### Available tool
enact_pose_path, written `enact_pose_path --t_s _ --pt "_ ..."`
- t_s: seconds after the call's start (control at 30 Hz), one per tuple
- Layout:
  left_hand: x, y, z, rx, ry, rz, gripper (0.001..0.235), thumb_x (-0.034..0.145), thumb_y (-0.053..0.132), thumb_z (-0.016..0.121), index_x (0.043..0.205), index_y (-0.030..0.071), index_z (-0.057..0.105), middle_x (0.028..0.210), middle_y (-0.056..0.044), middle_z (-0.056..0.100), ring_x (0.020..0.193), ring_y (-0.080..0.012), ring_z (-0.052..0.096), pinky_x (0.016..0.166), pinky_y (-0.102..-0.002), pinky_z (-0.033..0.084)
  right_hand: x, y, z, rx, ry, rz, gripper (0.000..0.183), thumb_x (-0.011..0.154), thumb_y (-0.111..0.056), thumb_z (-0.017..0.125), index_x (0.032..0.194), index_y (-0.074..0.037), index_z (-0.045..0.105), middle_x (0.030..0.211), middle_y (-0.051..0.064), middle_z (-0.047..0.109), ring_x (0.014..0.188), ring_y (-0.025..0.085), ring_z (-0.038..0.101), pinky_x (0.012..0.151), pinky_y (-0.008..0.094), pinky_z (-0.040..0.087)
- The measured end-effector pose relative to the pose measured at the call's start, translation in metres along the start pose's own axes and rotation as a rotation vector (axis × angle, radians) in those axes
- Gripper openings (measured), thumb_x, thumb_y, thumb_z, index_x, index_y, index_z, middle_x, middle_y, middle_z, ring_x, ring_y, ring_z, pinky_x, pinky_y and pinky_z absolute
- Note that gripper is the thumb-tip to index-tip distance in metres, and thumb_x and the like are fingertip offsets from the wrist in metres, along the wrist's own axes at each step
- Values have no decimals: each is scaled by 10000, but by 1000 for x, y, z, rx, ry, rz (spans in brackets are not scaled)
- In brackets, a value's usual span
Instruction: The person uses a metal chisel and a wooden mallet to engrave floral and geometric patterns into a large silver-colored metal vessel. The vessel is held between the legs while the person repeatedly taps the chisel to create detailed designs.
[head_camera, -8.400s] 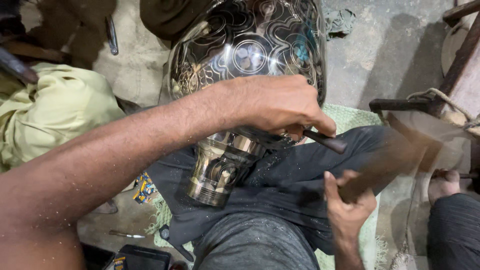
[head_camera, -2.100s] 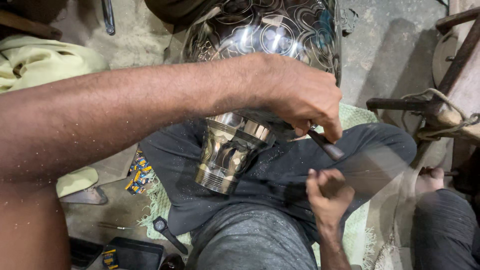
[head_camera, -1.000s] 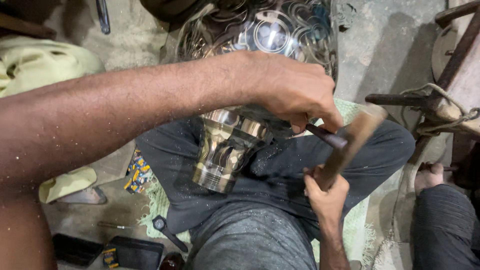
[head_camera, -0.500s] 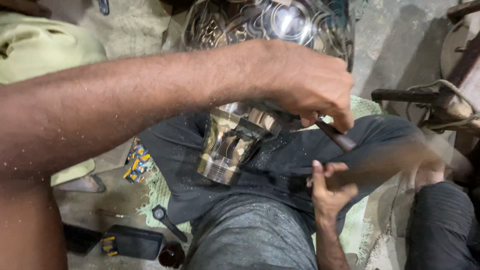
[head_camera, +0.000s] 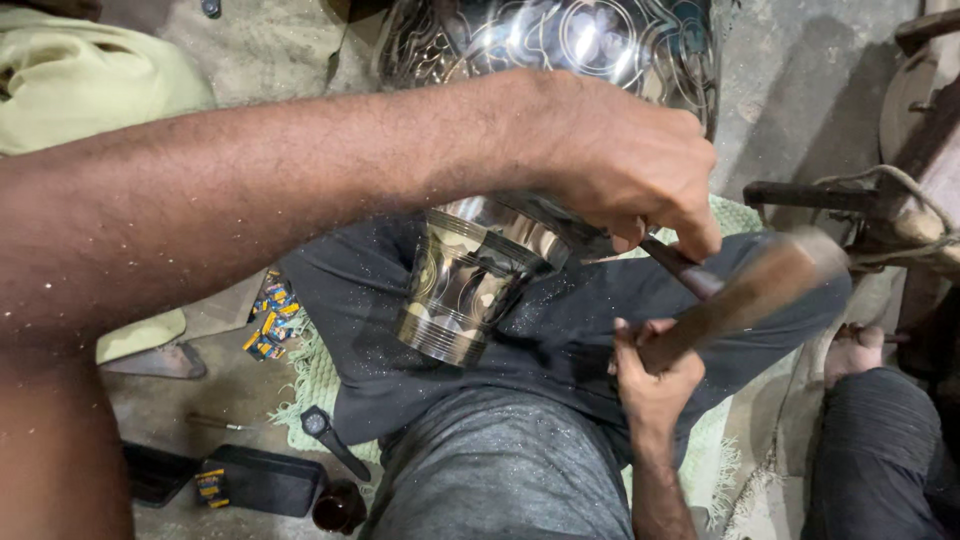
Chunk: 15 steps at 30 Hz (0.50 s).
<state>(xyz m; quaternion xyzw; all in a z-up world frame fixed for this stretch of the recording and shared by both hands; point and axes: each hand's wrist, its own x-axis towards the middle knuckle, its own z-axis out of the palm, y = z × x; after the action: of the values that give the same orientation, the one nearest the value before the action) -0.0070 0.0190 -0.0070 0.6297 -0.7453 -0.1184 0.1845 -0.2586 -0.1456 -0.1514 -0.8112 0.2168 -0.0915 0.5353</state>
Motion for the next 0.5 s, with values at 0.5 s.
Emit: enact_pose_path --t_s 0.5 --pt "0 3 -1 68 -59 12 307 819 125 777 1123 126 732 812 -113 762 707 -241 747 496 -345 611 -8 20 -11 -156 88 -290 248 931 78 754 831 -34 556 786 20 585 664 93 555 626 248 480"
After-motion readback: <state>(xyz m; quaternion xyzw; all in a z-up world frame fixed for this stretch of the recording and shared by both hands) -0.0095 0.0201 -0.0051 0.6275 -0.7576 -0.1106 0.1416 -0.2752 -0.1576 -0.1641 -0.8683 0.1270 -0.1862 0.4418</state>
